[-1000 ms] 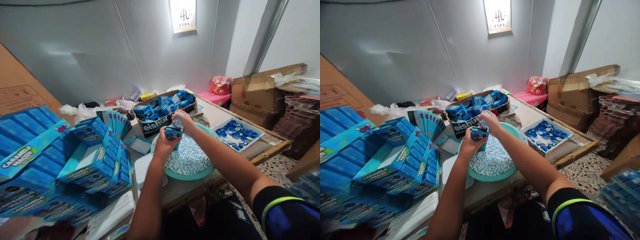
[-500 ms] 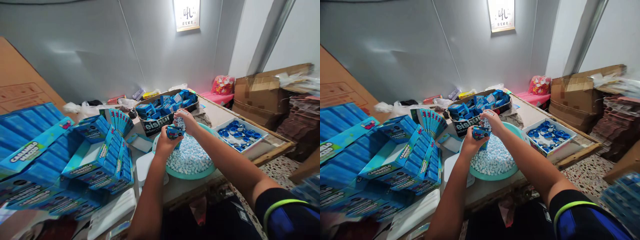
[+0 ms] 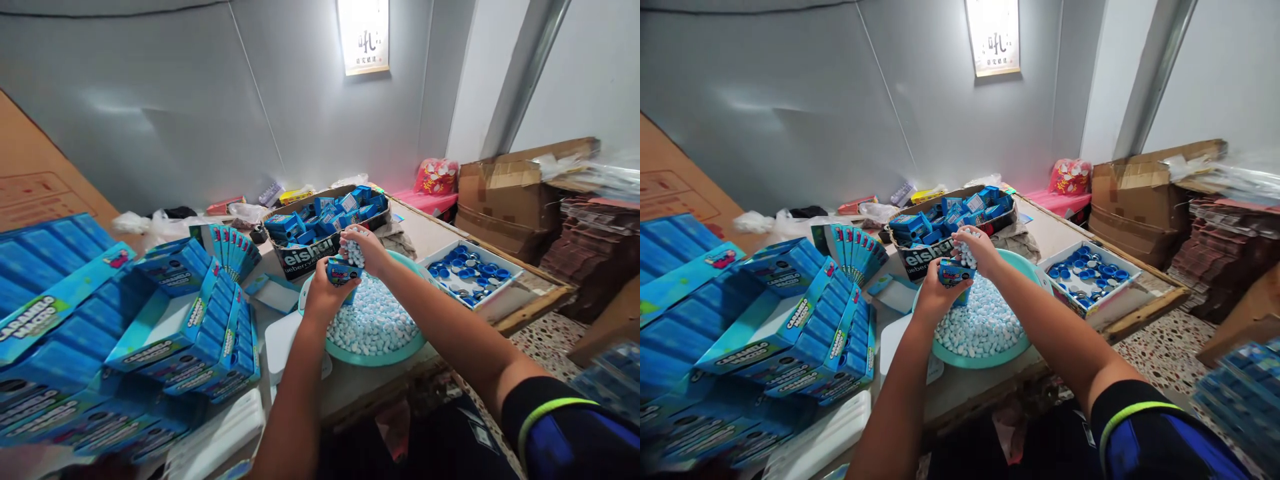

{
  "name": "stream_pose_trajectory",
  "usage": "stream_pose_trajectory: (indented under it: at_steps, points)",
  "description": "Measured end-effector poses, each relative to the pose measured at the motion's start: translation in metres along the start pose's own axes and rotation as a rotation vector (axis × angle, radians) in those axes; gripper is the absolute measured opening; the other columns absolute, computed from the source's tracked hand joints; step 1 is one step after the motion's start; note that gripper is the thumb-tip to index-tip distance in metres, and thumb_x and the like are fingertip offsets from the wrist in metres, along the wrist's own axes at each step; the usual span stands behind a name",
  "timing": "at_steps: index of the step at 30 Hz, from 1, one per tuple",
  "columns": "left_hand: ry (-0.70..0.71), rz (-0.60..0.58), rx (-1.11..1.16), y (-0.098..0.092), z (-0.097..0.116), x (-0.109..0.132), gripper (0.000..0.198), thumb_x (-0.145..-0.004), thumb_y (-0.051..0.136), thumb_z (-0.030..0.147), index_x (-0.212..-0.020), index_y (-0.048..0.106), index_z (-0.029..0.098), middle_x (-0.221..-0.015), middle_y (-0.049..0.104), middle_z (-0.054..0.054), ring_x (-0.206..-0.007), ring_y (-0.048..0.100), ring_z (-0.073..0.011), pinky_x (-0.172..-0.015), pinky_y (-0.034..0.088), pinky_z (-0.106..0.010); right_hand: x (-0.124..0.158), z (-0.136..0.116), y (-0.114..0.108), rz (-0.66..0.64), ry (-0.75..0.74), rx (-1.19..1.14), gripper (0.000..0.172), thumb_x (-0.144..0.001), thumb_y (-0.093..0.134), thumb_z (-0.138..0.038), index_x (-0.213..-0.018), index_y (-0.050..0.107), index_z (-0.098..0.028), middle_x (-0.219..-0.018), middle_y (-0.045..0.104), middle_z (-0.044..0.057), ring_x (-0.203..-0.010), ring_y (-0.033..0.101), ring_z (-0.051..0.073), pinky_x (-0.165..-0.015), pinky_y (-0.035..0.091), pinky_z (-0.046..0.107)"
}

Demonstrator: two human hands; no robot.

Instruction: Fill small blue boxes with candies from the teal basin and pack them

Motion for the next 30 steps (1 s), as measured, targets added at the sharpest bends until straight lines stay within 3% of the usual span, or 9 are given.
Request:
stream_pose_trajectory:
  at_steps: [20,30]
  points:
    - [0.019,-0.002,0.008,-0.0021,0.0058,0.0034,0.069,-0.065,0.092,0.039,-0.123,0.058,0.025,-0.112,0.073,-0.007,-0.104,0.07,-0.0296,-0.085,0.05,-0.037,0.0014,0.0004,0.0031,-0.039,-0.024,-0.013,0.044,-0.061,0.088,-0.043,-0.082,0.056,-0.022,-0.068,0.062,-0.004,-0.057,0.062,0.013,-0.052,0.05,0.023]
    - [0.031,0.021,-0.086,-0.0033,0.0101,0.0062,0.071,-0.07,0.09,0.04,-0.13,0.055,0.022,-0.121,0.071,-0.011,-0.111,0.067,-0.03,-0.089,0.049,-0.038,0.0015,-0.0012,0.0038,-0.058,-0.036,-0.021,0.038,-0.064,0.085,-0.046,-0.079,0.059,-0.022,-0.07,0.064,-0.003,-0.06,0.064,0.014,-0.057,0.053,0.025]
Point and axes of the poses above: each hand's wrist, its own x-axis away from the middle knuckle, its own y-axis out of the palm, z = x × y, the point moved 5 cm from there along -x, towards the middle knuckle
